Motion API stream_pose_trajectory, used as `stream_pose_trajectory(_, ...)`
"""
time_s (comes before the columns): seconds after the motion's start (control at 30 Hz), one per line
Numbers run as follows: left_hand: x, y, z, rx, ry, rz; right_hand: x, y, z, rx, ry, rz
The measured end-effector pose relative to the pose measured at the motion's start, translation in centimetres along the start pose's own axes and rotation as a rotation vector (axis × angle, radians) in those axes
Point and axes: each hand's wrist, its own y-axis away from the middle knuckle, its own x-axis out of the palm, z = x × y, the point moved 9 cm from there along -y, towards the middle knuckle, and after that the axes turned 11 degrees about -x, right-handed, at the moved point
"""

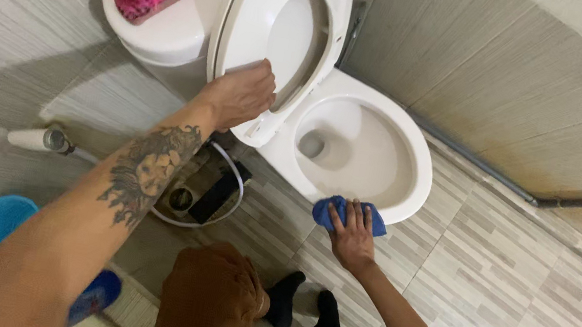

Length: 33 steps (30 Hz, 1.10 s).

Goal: The person cleans the interior rim and the underside of the toilet seat using a blue cloth.

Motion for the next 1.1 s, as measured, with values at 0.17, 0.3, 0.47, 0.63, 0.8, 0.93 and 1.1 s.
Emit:
stream_pose_trajectory(0.17,0.6,-0.5,-0.2,-0.032,-0.005,-0.052,-0.3,-4.5,1.5,0.095,-0.162,-0.074)
stream_pose_trajectory(0.3,0.8,-0.6,-0.6,0.000,0.027,-0.047,0.1,-12.6,3.5,0.112,-0.281,-0.070)
stream_pose_trajectory(0.47,0.9,-0.8,-0.8,-0.002,0.034,-0.045,0.9,-21.7,0.3,0.499,-0.691,-0.307)
stream_pose_trajectory(0.63,1.0,-0.9,-0.5,-0.011,0.023,-0.021,1.4,-20.1,0.5,0.396,-0.676,-0.234)
stream_pose_trajectory(0.8,0.8,-0.2,-0.4,0.018,0.020,0.039,0.0,-9.8,0.8,0.178,-0.425,0.139)
stream_pose_trajectory(0.93,0.7,-0.4,-0.4,-0.019,0.003,-0.023,-2.4,-2.6,-3.7,0.030,-0.197,0.071)
stream_pose_trajectory(1.1,0.9,-0.6,-0.2,-0.153,0.056,-0.082,-3.1,2.9,-10.5,0.136,0.095,0.070)
